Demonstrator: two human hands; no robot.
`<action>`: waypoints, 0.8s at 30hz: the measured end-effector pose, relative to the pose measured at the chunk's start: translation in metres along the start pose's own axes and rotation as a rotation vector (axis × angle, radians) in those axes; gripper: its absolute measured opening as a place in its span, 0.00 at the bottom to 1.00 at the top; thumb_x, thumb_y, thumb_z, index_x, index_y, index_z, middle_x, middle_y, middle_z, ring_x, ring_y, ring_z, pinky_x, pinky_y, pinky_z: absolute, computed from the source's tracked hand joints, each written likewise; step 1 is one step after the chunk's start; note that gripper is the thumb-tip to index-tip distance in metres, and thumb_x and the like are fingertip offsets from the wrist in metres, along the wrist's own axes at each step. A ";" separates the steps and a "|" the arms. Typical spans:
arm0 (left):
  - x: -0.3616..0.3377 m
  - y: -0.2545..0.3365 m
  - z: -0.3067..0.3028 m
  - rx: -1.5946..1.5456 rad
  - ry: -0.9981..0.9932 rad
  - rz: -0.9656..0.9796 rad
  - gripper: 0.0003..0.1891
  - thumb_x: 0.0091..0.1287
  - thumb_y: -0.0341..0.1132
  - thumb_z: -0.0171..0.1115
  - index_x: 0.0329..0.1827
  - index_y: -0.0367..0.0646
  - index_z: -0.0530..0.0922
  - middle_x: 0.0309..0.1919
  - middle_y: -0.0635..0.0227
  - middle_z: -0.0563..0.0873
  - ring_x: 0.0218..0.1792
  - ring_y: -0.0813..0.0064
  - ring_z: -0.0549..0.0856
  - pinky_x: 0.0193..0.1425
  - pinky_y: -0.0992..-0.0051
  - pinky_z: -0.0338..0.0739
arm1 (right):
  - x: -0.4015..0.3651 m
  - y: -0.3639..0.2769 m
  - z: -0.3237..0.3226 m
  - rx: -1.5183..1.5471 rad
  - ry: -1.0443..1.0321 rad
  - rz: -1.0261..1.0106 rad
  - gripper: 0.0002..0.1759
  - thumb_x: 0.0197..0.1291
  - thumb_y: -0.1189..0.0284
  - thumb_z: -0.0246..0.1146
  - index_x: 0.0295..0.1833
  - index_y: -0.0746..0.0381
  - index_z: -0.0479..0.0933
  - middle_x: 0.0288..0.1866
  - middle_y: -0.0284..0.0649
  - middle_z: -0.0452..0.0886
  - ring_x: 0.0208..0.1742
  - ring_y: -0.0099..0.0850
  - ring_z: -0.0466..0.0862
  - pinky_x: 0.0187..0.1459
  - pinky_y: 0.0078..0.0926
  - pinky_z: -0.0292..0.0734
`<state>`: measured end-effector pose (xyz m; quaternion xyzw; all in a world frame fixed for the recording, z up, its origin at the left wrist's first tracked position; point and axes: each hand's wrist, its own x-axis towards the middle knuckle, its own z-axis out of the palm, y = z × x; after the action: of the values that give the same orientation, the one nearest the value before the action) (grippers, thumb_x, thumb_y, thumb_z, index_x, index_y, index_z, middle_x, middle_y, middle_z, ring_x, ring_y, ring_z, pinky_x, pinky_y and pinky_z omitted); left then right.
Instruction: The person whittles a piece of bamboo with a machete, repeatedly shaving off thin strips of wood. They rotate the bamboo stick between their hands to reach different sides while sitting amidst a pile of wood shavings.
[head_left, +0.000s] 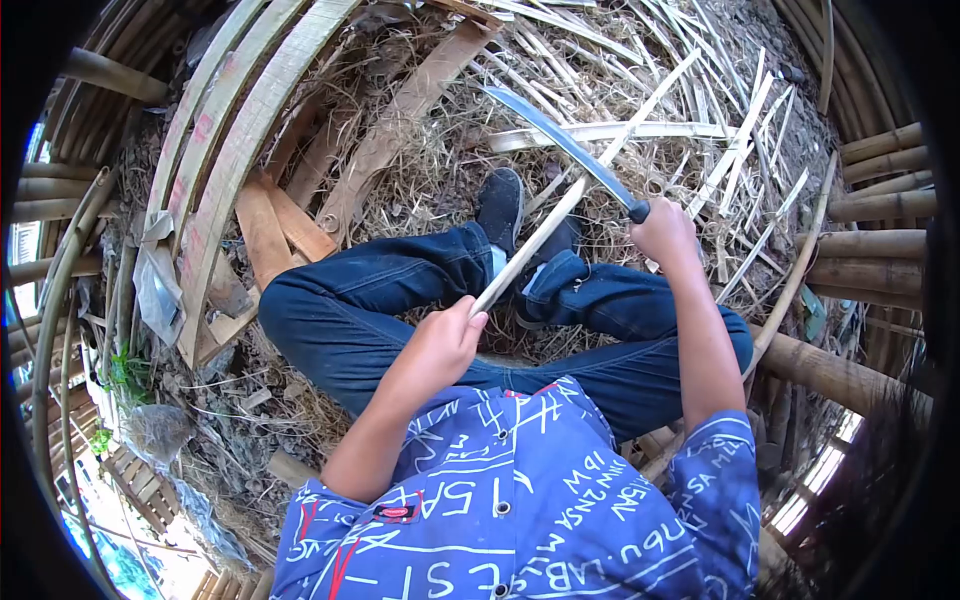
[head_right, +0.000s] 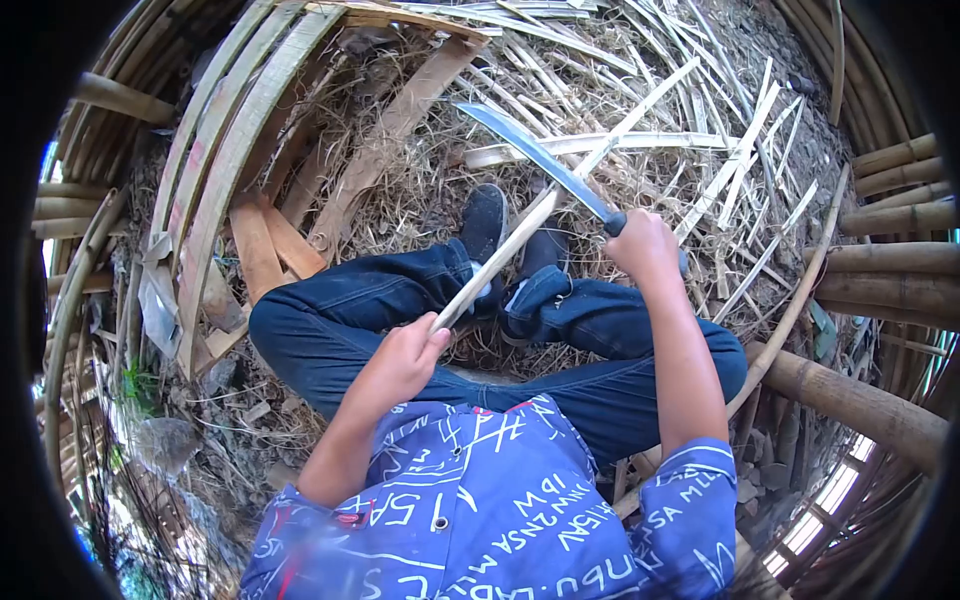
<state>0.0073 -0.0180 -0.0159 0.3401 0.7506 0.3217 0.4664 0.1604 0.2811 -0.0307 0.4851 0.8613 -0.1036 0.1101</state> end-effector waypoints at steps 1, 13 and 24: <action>0.001 0.000 0.000 -0.022 0.015 -0.008 0.13 0.75 0.37 0.50 0.36 0.34 0.70 0.18 0.52 0.74 0.20 0.55 0.74 0.27 0.61 0.67 | -0.002 -0.002 -0.001 -0.010 0.006 0.000 0.12 0.48 0.70 0.64 0.36 0.67 0.82 0.37 0.57 0.84 0.42 0.53 0.85 0.49 0.46 0.80; 0.014 0.015 -0.001 0.063 0.006 0.029 0.12 0.74 0.35 0.50 0.39 0.33 0.72 0.22 0.45 0.77 0.27 0.44 0.79 0.32 0.57 0.71 | -0.088 -0.072 0.013 0.311 -0.276 -0.220 0.11 0.45 0.66 0.65 0.28 0.63 0.82 0.29 0.54 0.83 0.35 0.54 0.84 0.43 0.48 0.79; 0.011 0.017 -0.008 0.116 0.059 -0.010 0.11 0.74 0.35 0.51 0.38 0.33 0.71 0.21 0.43 0.77 0.27 0.40 0.79 0.29 0.54 0.69 | -0.063 -0.067 0.032 0.226 -0.189 -0.314 0.11 0.41 0.66 0.65 0.29 0.61 0.83 0.27 0.52 0.84 0.34 0.51 0.85 0.42 0.44 0.81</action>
<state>-0.0004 -0.0003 -0.0047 0.3532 0.7831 0.2854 0.4250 0.1380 0.1869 -0.0386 0.3425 0.8950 -0.2603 0.1178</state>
